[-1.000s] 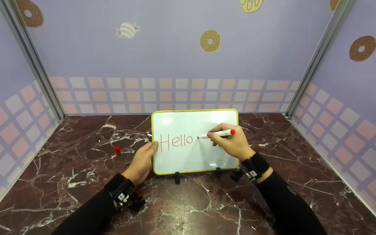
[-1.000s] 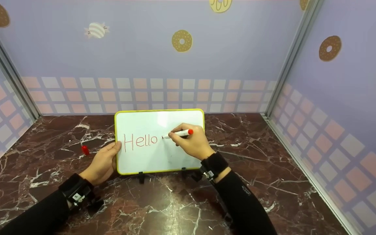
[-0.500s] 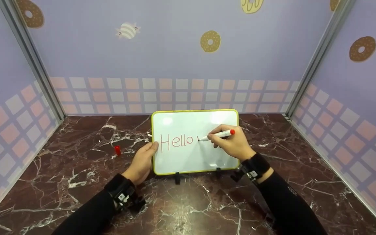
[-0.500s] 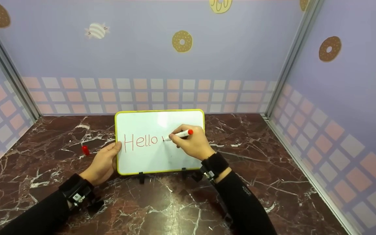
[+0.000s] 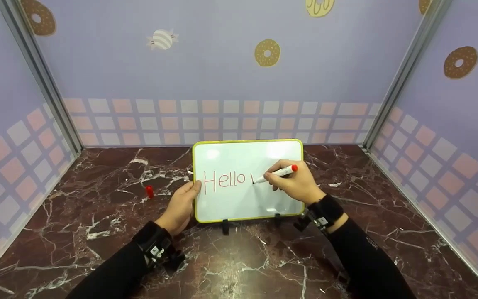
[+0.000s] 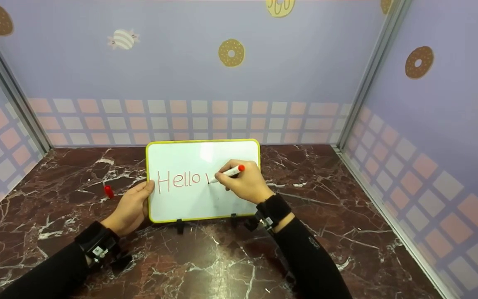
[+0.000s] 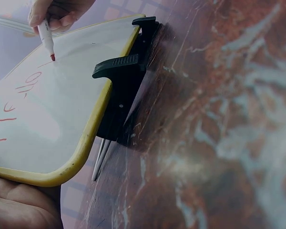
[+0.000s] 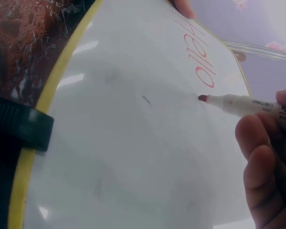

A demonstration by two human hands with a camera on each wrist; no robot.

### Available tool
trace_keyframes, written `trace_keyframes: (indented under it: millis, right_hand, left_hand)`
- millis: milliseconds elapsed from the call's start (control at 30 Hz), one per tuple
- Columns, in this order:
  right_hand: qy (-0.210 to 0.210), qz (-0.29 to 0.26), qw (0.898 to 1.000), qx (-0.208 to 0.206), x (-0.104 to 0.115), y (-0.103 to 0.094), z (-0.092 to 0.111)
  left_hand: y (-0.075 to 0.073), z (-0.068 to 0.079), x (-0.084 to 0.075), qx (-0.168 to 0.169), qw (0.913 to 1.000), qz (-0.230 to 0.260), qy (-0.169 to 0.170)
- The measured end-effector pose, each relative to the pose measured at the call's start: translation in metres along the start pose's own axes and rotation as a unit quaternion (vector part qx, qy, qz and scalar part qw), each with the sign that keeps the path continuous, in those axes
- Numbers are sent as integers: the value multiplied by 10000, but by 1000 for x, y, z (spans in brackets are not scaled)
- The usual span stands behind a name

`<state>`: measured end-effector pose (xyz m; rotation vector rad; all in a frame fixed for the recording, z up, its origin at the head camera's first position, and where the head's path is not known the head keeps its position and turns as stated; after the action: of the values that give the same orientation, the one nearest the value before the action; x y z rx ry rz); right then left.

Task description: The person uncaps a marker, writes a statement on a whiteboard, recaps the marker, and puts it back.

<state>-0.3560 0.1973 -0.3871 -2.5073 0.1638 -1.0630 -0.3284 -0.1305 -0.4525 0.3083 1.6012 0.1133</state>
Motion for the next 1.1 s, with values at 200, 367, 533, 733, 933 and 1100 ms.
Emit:
trace_keyframes:
  millis: [200,367,533,733,933,1100]
  right_hand:
    - [116,-24,9999,46,0,-1,1]
    - [124,-76,9999,45,-1,0,0]
    - [137,-86,9999,8,-2,0,0]
    - [13,-68,9999,-106,-2,0,-1]
    - [-171,-106,9995,-257,-3,-1,-1]
    - [-225,-42,9989,-409,-3,-2,-2]
  left_hand:
    - [0,-1,0,53,10000,-18,-30]
    - [0,-1,0,6,10000,-6,5]
    - [0,-1,1,6,10000,22,9]
    - [0,-1,1,1,10000,21,-6]
    - [0,-1,2,-46,10000,3,-1]
    - [0,-1,2,-25,10000,11,48]
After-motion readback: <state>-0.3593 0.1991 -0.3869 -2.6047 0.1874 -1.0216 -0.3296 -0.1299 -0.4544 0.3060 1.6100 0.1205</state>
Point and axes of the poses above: each hand's wrist, its own z-axis away from the middle knuckle, its own y-axis out of the palm, x = y × z, the point moved 1 cm from there along -z, towards the middle knuckle, and after that the axes turned 3 degrees about -x, right-handed, at the moved point
